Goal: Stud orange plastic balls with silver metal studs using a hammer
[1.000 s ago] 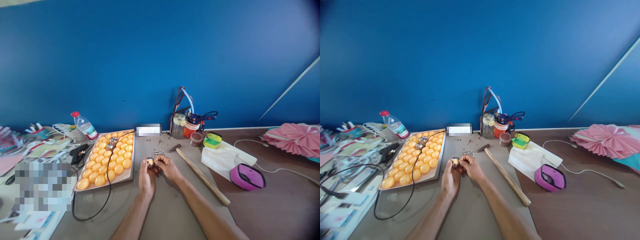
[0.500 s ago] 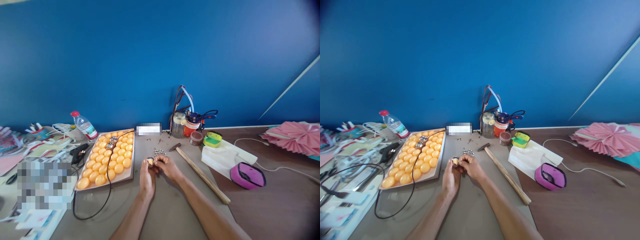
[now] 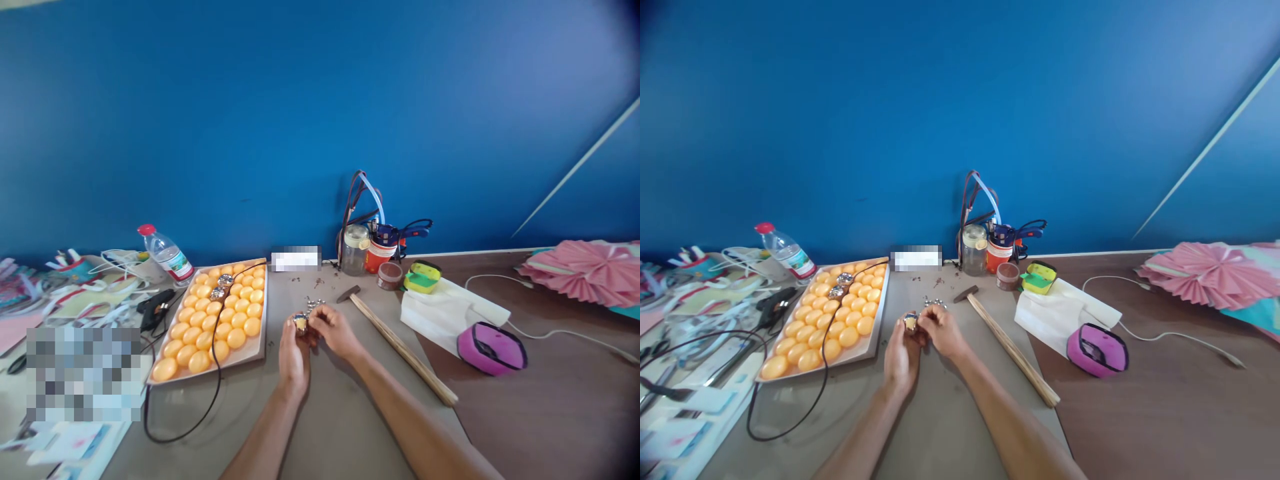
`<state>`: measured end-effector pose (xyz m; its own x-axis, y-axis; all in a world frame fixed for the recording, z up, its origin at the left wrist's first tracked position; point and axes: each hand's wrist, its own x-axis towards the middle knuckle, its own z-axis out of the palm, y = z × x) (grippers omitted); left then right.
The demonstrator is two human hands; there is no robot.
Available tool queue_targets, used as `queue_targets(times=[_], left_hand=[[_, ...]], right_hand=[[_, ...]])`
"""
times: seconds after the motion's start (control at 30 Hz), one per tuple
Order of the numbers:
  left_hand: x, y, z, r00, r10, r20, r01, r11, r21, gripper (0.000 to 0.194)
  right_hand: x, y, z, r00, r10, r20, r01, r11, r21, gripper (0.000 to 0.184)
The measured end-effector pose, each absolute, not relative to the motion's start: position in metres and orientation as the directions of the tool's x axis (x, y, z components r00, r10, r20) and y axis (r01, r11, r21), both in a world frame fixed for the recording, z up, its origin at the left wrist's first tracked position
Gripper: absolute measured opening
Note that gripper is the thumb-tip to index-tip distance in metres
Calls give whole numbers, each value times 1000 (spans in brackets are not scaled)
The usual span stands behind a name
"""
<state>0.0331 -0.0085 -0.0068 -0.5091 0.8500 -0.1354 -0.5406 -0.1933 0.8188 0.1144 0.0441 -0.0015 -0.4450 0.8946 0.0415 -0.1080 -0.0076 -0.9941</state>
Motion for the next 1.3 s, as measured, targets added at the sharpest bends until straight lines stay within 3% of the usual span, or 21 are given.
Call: queue_targets(times=[0.07, 0.17, 0.23, 0.3, 0.47, 0.7, 0.9, 1.0, 1.13, 1.3], left_hand=[[31, -8, -4, -454, 874, -172, -636, -182, 750, 30], [28, -7, -2, -425, 867, -260, -734, -162, 660, 26], [26, -7, -2, -428, 860, -277, -752, -169, 637, 24], [26, -8, -3, -426, 866, -260, -754, -181, 632, 22], [26, -9, -3, -414, 875, -253, -766, -184, 616, 24], [26, -8, -3, -421, 864, -277, -774, -182, 607, 24], [26, -5, -6, -430, 851, -300, -790, -195, 581, 28], [26, -3, -9, -441, 832, -337, -800, -194, 568, 32], [26, 1, -12, -441, 822, -361, -817, -200, 541, 37], [26, 2, -17, -446, 834, -325, -811, -221, 542, 39]], right_hand=[[121, 51, -2, -276, 952, 128, 9, 136, -991, 13], [135, 62, -6, -29, 952, 305, 410, 290, -865, 15], [145, 68, -10, 46, 936, 348, 682, 225, -696, 22], [152, 71, -13, 75, 940, 333, 838, 121, -531, 34], [165, 74, -12, 5, 981, 194, 954, 53, -295, 29], [175, 79, -6, -16, 995, 98, 983, 34, -182, 26], [174, 76, -1, -91, 986, 143, 957, 126, -260, 25], [172, 70, 11, -216, 944, 250, 884, 297, -360, 24], [163, 55, 34, -377, 826, 418, 658, 557, -507, 25], [139, 32, 40, -554, 768, 321, 476, 609, -635, 28]])
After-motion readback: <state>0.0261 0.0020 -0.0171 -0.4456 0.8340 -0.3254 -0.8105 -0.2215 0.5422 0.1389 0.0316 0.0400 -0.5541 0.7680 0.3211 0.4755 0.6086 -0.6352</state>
